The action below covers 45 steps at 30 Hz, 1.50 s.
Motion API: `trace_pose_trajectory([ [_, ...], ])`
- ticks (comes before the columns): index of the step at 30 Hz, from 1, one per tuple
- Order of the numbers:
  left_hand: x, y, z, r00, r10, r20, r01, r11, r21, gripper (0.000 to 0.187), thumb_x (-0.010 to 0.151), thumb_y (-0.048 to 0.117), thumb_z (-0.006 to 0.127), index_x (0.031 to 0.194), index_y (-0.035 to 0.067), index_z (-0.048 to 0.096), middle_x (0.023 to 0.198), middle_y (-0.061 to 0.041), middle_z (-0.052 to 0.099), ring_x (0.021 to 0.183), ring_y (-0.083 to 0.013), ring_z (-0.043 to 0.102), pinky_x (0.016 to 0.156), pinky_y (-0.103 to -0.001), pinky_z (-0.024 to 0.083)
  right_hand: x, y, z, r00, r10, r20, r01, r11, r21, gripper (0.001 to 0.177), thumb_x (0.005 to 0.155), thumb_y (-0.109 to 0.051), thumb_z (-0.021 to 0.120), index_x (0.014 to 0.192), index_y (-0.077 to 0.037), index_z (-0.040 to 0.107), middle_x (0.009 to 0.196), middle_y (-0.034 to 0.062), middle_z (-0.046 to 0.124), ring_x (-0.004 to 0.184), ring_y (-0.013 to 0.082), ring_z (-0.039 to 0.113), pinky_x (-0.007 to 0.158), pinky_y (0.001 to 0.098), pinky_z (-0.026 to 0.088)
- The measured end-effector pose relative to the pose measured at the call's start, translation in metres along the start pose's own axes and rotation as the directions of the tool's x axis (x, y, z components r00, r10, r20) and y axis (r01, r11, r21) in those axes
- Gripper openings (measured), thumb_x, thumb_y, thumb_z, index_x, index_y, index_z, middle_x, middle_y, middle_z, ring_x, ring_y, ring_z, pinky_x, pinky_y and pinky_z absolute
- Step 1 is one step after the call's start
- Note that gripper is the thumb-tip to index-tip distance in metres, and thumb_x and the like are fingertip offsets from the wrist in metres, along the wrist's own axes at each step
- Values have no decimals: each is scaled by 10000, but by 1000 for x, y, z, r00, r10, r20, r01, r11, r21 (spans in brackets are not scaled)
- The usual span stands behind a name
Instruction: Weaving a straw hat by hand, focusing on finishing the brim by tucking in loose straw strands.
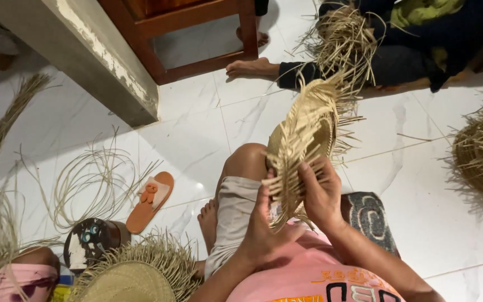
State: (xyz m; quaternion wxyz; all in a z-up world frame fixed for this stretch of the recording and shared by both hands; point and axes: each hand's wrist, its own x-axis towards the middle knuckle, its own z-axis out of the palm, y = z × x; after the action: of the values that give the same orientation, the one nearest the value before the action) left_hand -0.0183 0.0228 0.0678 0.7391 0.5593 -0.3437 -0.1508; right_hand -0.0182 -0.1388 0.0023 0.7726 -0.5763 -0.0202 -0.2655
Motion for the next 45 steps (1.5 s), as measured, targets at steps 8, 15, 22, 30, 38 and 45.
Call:
trace_pose_trajectory([
  [8,16,-5,0,940,177,-292,-45,912,407,333,921,199,711,1133,-21,577,1007,-149,699,847,-237,700,733,-313,575,-23,3,15,986,-145,79,160,957,-243,41,1032,-79,598,999,-97,582,767,3,644,545,56,532,436,187,487],
  [15,28,-51,-7,862,51,-505,109,953,282,203,961,215,725,879,31,706,742,-83,716,707,-110,614,673,-368,546,-22,3,15,984,-140,-106,97,937,-336,93,995,-89,719,928,-34,684,669,111,710,575,162,679,555,298,571],
  [22,26,-31,-8,908,19,-418,78,974,213,392,1059,293,595,729,84,619,566,8,522,562,-45,447,543,-272,377,-20,7,7,989,-77,-128,44,969,-243,98,1007,-81,707,951,-16,660,695,74,675,642,110,641,576,299,563],
  [30,39,-46,-12,915,-40,-402,157,952,261,270,1015,262,662,905,16,646,624,-93,620,486,-129,530,516,-290,482,-30,11,8,988,-108,-108,79,966,-246,42,1026,-49,672,1037,-11,659,776,123,719,718,113,636,645,294,564],
  [38,40,-33,-8,897,32,-440,98,958,270,408,1082,283,517,699,148,551,516,58,464,480,5,418,509,-200,364,-29,-1,4,994,-87,-72,62,955,-289,83,1012,-45,676,1088,-11,684,821,116,736,758,110,643,686,298,571],
  [45,38,-33,-3,899,72,-431,80,942,325,461,1086,312,519,658,144,555,471,23,449,459,-23,395,520,-220,357,-30,1,-4,984,-163,77,178,939,-295,102,956,-28,682,1036,-14,744,874,160,731,679,155,656,623,306,555],
])
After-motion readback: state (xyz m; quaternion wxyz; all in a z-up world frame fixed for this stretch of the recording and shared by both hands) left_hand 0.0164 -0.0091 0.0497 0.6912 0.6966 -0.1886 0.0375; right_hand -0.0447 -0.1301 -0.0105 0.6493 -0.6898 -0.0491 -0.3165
